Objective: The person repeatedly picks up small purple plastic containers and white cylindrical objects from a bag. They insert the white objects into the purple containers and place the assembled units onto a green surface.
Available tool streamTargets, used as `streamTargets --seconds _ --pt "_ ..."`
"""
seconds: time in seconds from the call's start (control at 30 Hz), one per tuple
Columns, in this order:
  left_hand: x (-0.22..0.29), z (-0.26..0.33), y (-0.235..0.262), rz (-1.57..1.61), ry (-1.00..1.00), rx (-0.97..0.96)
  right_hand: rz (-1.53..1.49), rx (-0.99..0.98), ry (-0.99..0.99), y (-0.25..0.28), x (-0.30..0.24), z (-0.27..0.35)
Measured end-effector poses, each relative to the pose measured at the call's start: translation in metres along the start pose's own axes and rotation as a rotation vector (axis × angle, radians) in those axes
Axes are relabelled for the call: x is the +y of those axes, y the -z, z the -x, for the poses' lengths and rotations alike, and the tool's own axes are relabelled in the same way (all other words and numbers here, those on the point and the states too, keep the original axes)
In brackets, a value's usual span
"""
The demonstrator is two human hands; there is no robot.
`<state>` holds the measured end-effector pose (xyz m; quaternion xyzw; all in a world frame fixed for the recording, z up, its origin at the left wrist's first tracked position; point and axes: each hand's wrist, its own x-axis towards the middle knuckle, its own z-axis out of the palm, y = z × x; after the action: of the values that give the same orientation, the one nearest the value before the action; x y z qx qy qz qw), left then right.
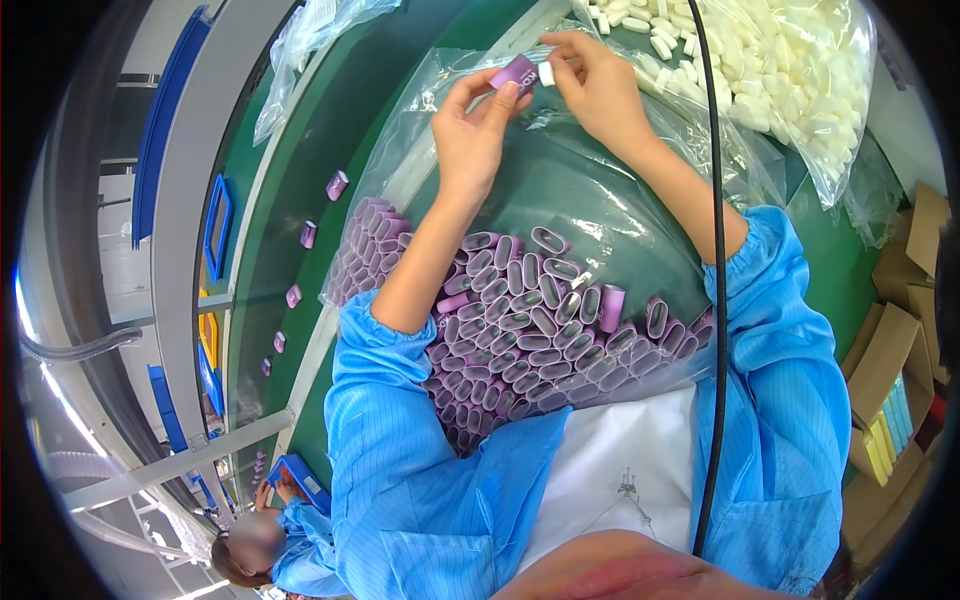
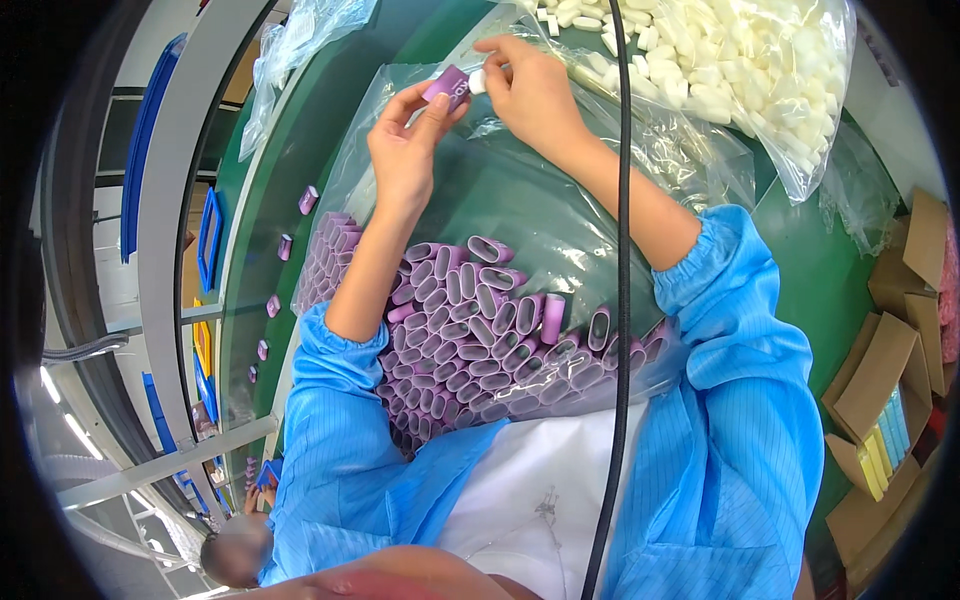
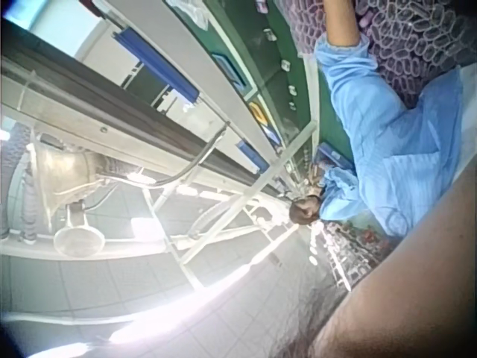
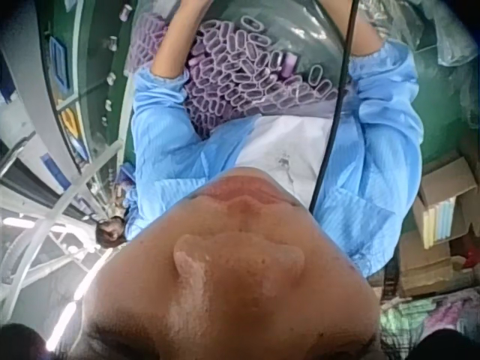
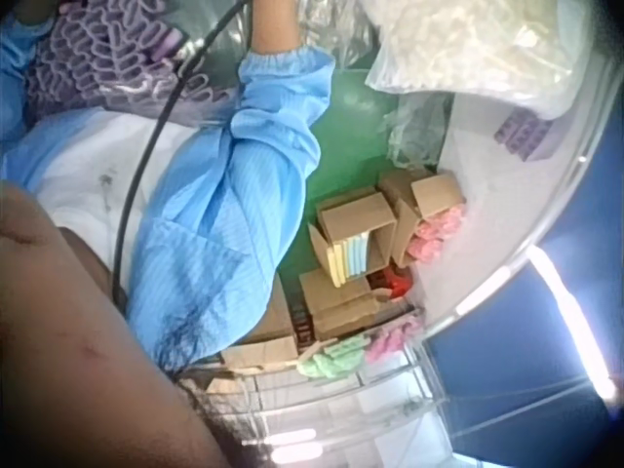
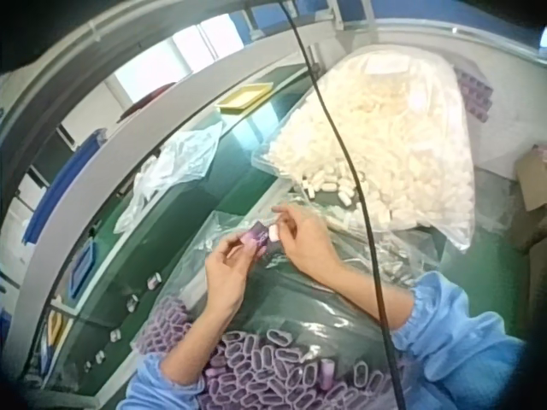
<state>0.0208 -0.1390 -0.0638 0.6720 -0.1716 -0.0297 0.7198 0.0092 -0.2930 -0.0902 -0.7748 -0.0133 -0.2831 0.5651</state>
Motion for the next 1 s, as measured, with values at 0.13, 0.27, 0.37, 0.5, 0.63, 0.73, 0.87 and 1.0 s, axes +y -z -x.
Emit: streamTargets --seconds 0.13,0.27,0.37,0.5,0.63,0.73,0.87,1.0 --pt "-0.004 -0.003 0.007 0.011 0.081 -0.041 -0.286 -0.128 -0.232 -0.001 0.002 -0.001" --pt "-0.007 -0.003 0.011 -0.044 0.112 -0.020 -0.434 -0.232 -0.278 0.004 0.019 -0.010" --pt "-0.007 -0.003 0.010 -0.049 0.101 -0.032 -0.435 -0.288 -0.323 0.008 0.017 -0.011" --pt "-0.008 -0.005 0.018 -0.126 0.083 0.028 -0.082 -0.285 -0.308 0.015 0.003 -0.011" --pt "-0.009 -0.008 0.027 -0.086 0.090 0.083 0.395 -0.255 0.247 0.024 0.012 -0.011" --pt "-0.012 -0.006 0.028 -0.086 0.114 0.081 0.341 -0.230 0.104 0.032 0.014 -0.015" --pt "-0.011 -0.005 0.024 -0.093 0.113 0.066 0.568 -0.188 0.303 0.021 0.025 -0.011" --pt "-0.012 -0.006 0.021 -0.053 0.117 0.037 0.744 -0.174 0.394 0.008 0.035 -0.009"
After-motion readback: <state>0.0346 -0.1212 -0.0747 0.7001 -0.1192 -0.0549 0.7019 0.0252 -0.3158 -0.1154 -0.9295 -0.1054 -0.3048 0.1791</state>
